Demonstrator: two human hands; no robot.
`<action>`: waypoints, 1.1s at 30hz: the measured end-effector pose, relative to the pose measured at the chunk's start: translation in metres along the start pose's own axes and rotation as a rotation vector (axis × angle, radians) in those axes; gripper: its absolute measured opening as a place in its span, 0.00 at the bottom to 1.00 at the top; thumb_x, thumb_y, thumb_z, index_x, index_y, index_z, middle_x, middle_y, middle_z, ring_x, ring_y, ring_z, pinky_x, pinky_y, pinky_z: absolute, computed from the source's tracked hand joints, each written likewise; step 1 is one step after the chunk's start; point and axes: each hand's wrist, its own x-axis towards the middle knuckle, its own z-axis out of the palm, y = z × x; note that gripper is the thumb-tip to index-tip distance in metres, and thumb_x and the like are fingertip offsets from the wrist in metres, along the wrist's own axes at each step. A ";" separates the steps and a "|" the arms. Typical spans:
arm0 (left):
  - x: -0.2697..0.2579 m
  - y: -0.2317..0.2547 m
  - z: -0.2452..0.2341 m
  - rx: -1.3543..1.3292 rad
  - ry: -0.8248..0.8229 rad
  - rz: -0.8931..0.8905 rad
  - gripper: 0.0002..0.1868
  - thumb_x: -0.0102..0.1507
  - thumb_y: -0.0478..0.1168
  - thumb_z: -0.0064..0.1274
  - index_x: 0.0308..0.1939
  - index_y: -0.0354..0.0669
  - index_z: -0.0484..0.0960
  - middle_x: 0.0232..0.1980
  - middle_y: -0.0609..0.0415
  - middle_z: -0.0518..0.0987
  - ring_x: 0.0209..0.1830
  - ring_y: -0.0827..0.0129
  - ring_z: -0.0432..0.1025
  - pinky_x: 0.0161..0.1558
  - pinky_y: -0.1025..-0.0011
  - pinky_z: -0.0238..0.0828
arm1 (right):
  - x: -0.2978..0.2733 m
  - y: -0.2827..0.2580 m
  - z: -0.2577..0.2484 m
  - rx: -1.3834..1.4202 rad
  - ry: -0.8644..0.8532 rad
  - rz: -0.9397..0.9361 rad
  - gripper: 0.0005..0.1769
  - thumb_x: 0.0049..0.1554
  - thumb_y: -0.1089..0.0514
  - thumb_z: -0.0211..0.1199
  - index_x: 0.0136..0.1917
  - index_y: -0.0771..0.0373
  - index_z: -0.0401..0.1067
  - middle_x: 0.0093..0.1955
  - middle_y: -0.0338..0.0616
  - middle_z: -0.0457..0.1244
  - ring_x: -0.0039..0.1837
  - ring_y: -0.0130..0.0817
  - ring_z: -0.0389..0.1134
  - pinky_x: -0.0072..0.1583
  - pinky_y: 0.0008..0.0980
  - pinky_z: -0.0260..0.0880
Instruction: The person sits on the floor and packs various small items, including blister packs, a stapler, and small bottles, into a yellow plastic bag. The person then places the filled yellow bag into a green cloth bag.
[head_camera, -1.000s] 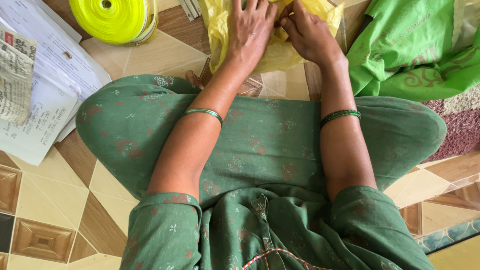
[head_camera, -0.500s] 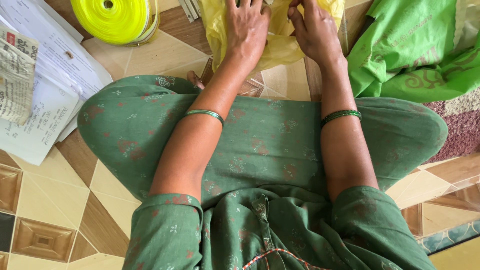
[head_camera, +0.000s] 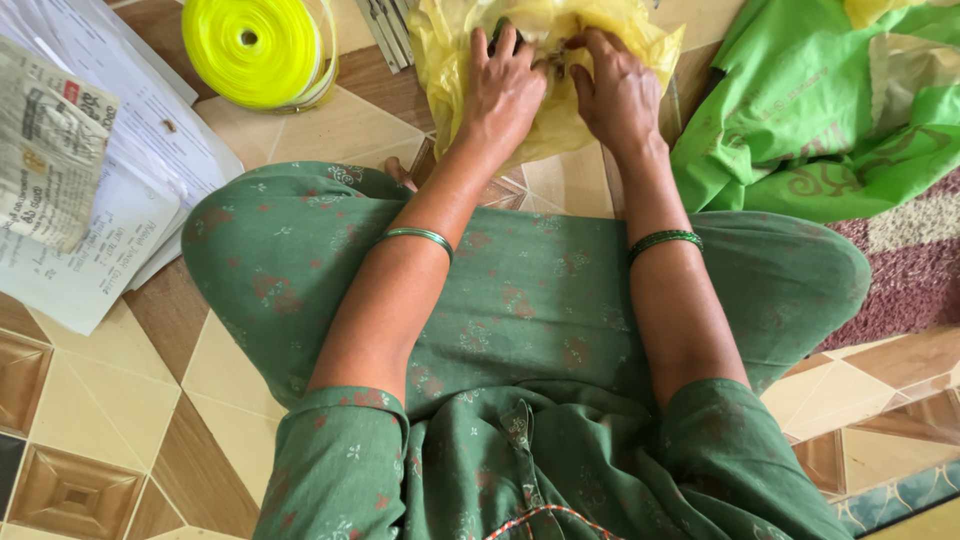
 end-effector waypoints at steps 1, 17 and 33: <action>-0.002 0.001 -0.005 0.011 -0.011 0.016 0.06 0.51 0.31 0.65 0.22 0.48 0.88 0.61 0.50 0.80 0.69 0.48 0.63 0.69 0.36 0.47 | -0.002 -0.004 -0.001 -0.001 0.007 -0.007 0.14 0.60 0.60 0.67 0.60 0.57 0.73 0.53 0.53 0.70 0.48 0.52 0.72 0.46 0.45 0.70; -0.022 -0.082 -0.068 -0.603 0.787 -0.583 0.04 0.63 0.35 0.57 0.42 0.46 0.82 0.39 0.54 0.85 0.34 0.65 0.80 0.37 0.62 0.76 | -0.023 -0.092 -0.048 0.178 0.041 0.013 0.08 0.62 0.61 0.62 0.55 0.58 0.78 0.53 0.44 0.70 0.49 0.40 0.74 0.49 0.40 0.71; -0.024 -0.110 0.003 -0.197 0.399 -1.046 0.23 0.55 0.40 0.65 0.53 0.47 0.75 0.47 0.47 0.78 0.47 0.51 0.76 0.49 0.52 0.70 | -0.002 -0.079 -0.032 0.263 -0.003 -0.006 0.08 0.62 0.62 0.62 0.54 0.61 0.77 0.52 0.45 0.71 0.49 0.38 0.75 0.49 0.36 0.72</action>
